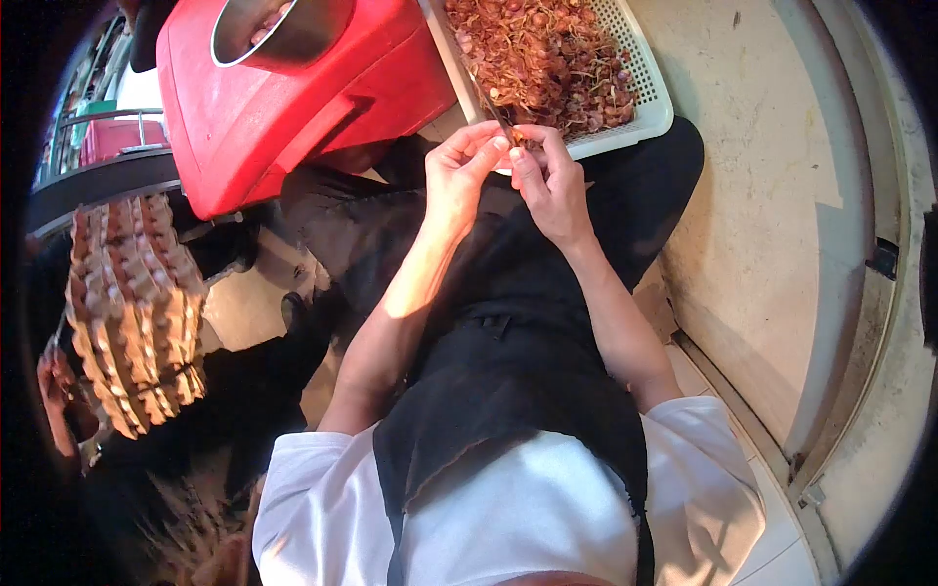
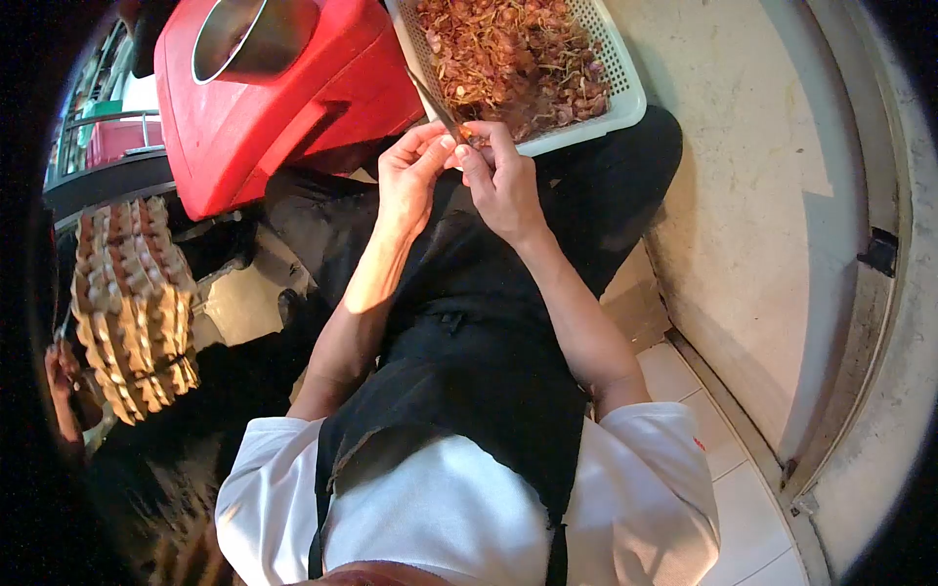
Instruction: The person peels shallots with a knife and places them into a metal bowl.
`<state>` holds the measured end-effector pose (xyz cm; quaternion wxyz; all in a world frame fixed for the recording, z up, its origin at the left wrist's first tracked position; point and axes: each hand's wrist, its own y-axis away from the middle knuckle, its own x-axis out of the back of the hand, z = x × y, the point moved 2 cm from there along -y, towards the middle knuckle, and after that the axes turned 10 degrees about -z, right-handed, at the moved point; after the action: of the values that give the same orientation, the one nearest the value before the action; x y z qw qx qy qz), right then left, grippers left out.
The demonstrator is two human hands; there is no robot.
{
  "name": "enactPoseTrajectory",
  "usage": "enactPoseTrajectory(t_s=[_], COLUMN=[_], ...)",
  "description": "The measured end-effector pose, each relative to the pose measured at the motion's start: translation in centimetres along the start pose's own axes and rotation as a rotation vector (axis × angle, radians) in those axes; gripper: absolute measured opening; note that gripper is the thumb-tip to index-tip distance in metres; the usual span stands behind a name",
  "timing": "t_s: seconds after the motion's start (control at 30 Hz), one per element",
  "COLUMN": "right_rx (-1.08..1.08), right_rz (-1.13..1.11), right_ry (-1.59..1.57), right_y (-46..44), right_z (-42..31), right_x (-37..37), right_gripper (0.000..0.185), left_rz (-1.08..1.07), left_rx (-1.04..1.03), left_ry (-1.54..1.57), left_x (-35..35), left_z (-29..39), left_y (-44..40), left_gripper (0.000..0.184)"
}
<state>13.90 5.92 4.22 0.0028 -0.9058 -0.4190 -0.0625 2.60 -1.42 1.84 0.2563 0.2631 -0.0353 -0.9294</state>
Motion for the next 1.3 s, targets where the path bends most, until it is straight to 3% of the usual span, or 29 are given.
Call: enactPoseTrajectory(t_s=[0.13, 0.23, 0.4, 0.7, 0.9, 1.0, 1.2, 1.3], right_rx=[-0.061, -0.081, -0.092, -0.043, -0.21, -0.216, -0.128, -0.184], right_rz=[-0.026, -0.058, -0.091, -0.026, -0.16, -0.164, -0.094, -0.099], right_ry=[-0.092, -0.081, 0.019, -0.07, -0.666, -0.678, -0.328, -0.475], right_y=[-0.1, 0.0, 0.3, -0.2, 0.1, 0.0, -0.4, -0.4], right_z=[0.9, 1.1, 0.7, 1.7, 1.8, 2.3, 2.3, 2.8], right_x=[0.0, 0.1, 0.5, 0.1, 0.4, 0.4, -0.1, 0.0], right_gripper=[0.029, 0.032, 0.036, 0.022, 0.017, 0.017, 0.017, 0.017], left_rz=[-0.001, 0.022, -0.029, -0.063, -0.256, -0.283, -0.122, -0.112], left_rx=[-0.032, 0.05, 0.128, 0.094, 0.276, 0.325, 0.247, 0.221], left_ry=[-0.067, 0.113, 0.117, 0.04, 0.317, 0.294, 0.092, -0.063], left_x=[-0.1, 0.2, 0.0, -0.1, 1.8, 2.2, 0.9, 0.8], left_z=[0.3, 0.5, 1.4, 0.5, 0.6, 0.7, 0.3, 0.0], left_y=[0.1, -0.3, -0.4, 0.4, -0.2, -0.5, -0.1, -0.3], left_gripper=[0.023, 0.022, 0.021, 0.023, 0.024, 0.025, 0.033, 0.029])
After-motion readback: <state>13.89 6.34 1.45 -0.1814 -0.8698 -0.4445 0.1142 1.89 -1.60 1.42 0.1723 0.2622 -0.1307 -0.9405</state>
